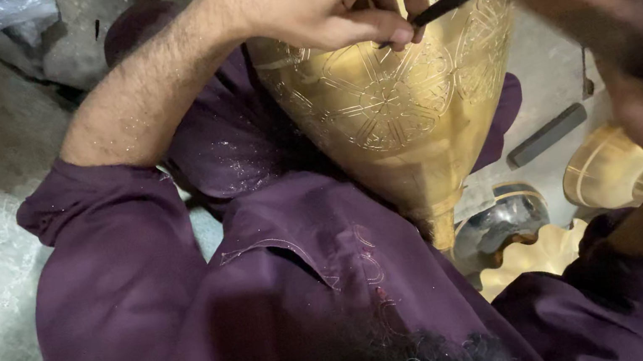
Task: The person sits cross-legged on the floor holding a large brass vase between their legs and engraves decorative patterns into its surface. They hold a punch against the brass with one hand and strike it with a wooden mallet in the other, repositioning the punch repeatedly across different areas of the vase.
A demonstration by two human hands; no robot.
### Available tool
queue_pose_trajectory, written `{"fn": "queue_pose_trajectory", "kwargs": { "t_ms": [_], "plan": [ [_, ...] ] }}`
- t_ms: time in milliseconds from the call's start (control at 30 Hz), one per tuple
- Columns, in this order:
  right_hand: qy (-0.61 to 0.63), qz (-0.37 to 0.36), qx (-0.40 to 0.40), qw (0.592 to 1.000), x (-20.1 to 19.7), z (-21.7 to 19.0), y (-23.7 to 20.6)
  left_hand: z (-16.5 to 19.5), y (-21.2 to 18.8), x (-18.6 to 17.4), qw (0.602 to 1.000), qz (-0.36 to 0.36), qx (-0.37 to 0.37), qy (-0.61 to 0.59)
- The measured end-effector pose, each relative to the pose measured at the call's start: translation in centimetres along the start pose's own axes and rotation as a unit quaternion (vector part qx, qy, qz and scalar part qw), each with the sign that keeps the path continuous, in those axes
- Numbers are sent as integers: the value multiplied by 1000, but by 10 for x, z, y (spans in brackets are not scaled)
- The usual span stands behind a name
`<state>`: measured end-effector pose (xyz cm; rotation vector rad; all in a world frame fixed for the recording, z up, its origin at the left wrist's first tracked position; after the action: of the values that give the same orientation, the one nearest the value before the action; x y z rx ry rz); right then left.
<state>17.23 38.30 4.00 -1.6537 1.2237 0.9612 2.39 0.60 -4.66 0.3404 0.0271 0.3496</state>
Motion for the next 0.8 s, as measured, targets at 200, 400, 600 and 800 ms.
{"fn": "queue_pose_trajectory", "kwargs": {
  "t_ms": [200, 400, 600, 800],
  "plan": [
    [1, 12, -48, 999, -5, -7, 15, 1, -4, 2, 999, 45, 0, 24],
    [-43, 18, -41, 998, -3, 5, 28, 0, -17, 10, 991, 118, 15, 57],
    [24, -11, -6, 1000, 4, 11, 55, -5, -34, 32, 976, 207, -26, 57],
    [-126, -46, -88, 987, -14, 4, 79, -9, -47, 64, 944, 324, -15, 66]
  ]
}}
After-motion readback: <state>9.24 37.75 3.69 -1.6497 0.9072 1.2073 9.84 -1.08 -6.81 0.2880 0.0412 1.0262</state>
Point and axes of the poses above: each hand's wrist, its own y-axis towards the middle knuckle, its own x-axis out of the palm, z = x × y, the point moved 1 cm from there along y, towards the middle knuckle, and after that the axes turned 11 degrees about -y, right-handed, at the moved point
